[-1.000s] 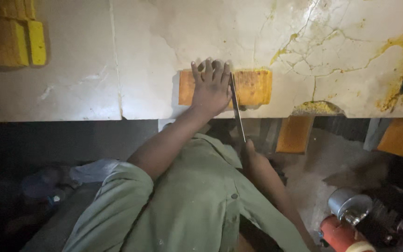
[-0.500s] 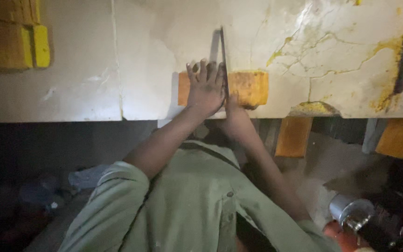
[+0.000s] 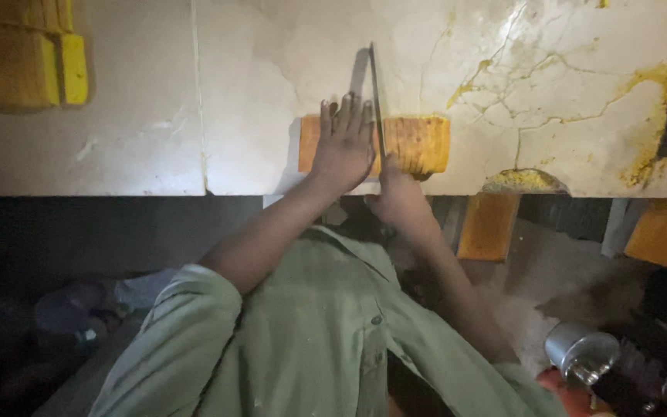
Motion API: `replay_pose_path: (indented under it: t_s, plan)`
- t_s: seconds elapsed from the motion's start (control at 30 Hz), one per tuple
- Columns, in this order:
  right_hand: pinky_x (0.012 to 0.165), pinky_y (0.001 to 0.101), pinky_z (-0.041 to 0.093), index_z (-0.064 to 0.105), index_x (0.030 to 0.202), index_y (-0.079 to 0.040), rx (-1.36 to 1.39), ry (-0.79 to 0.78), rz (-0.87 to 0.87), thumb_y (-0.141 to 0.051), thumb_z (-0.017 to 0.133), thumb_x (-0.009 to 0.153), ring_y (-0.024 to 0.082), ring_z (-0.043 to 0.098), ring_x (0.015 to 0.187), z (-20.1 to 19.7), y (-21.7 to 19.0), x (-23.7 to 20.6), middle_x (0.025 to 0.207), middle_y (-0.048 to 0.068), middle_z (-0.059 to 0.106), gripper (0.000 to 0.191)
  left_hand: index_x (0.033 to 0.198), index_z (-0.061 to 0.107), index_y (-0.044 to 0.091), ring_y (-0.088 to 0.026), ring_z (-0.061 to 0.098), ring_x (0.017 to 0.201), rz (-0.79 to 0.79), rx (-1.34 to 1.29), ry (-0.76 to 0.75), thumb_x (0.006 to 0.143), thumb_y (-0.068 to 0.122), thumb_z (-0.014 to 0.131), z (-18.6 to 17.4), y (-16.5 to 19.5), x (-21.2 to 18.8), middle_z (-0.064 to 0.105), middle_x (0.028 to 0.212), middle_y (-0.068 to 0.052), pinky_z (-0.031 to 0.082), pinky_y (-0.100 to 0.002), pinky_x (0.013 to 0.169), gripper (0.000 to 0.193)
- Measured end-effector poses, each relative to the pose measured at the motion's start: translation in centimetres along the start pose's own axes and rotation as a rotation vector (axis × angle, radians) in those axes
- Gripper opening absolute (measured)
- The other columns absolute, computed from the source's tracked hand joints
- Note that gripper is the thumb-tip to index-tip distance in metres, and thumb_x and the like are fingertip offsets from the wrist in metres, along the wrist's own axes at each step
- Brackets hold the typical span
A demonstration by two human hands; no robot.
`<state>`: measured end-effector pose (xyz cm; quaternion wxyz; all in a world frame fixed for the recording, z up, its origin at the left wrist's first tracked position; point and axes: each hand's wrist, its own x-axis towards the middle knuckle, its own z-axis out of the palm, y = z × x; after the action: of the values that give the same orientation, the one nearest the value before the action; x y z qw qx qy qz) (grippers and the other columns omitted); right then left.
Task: The person uses a long knife to cut a large yellow block into smaller rectangular pieces on a white table. They repeatedly slice the block, reposition it, and stack the cut pieces to the side.
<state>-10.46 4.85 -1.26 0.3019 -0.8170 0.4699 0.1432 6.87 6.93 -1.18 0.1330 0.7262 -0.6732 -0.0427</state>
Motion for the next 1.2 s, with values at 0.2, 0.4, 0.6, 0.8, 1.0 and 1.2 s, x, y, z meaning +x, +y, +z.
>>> replay_pose_path:
  t_s: [0.2, 0.4, 0.6, 0.8, 1.0, 1.2]
  plan:
    - [0.078, 0.0535, 0.055, 0.01, 0.15, 0.009, 0.163, -0.114, 0.075, -0.031, 0.088, 0.072, 0.049, 0.067, 0.094, -3.3, -3.6, -5.5, 0.106, 0.033, 0.065, 0.117, 0.154, 0.037, -0.001, -0.05, 0.031, 0.145, -0.058, -0.067, -0.069, 0.098, 0.035, 0.053, -0.6, -0.6, -0.4, 0.043, 0.152, -0.024, 0.011, -0.082, 0.114, 0.069]
    - [0.079, 0.0465, 0.055, 0.035, 0.146, 0.002, 0.562, -0.186, 0.232, -0.034, 0.077, 0.081, 0.044, 0.069, 0.099, 0.1, -1.6, -12.4, 0.104, 0.022, 0.073, 0.085, 0.153, 0.037, -0.003, -0.048, 0.034, 0.143, -0.04, -0.039, -0.134, 0.094, 0.038, 0.057, -1.1, -0.8, -0.3, 0.044, 0.148, -0.026, 0.014, -0.083, 0.112, 0.074]
    - [0.081, 0.0454, 0.055, 0.041, 0.146, 0.008, 0.178, -0.035, 0.061, -0.031, 0.07, 0.089, 0.041, 0.069, 0.099, 1.5, -0.4, -3.2, 0.105, 0.022, 0.073, 0.075, 0.152, 0.037, -0.008, -0.045, 0.033, 0.148, -0.014, -0.054, -0.007, 0.097, 0.038, 0.054, -0.4, -1.2, -0.5, 0.041, 0.153, -0.03, 0.016, -0.075, 0.12, 0.074]
    - [0.084, 0.0516, 0.055, 0.044, 0.13, 0.003, 0.156, 0.045, -0.068, -0.017, 0.076, 0.085, 0.047, 0.069, 0.101, -3.5, -4.9, -2.3, 0.105, 0.03, 0.071, 0.059, 0.154, 0.041, -0.004, -0.049, 0.034, 0.144, -0.034, -0.053, 0.036, 0.101, 0.034, 0.053, -0.7, -1.6, -1.5, 0.041, 0.151, -0.029, 0.017, -0.081, 0.114, 0.066]
    - [0.082, 0.0546, 0.053, 0.034, 0.142, -0.001, 0.167, -0.155, -0.078, -0.023, 0.079, 0.079, 0.053, 0.065, 0.102, -2.7, -4.4, -12.3, 0.109, 0.034, 0.067, 0.08, 0.149, 0.045, -0.002, -0.046, 0.038, 0.138, -0.058, -0.058, -0.07, 0.095, 0.037, 0.056, -1.5, -1.6, -1.4, 0.047, 0.141, -0.025, 0.021, -0.085, 0.108, 0.067]
    - [0.081, 0.0519, 0.055, 0.034, 0.138, 0.003, 0.139, -0.084, 0.075, -0.02, 0.079, 0.078, 0.05, 0.067, 0.101, 1.7, -2.9, -6.8, 0.106, 0.032, 0.068, 0.078, 0.148, 0.044, -0.005, -0.044, 0.037, 0.139, -0.052, -0.027, -0.067, 0.094, 0.038, 0.054, -0.9, -1.6, -1.3, 0.046, 0.142, -0.026, 0.019, -0.081, 0.11, 0.07]
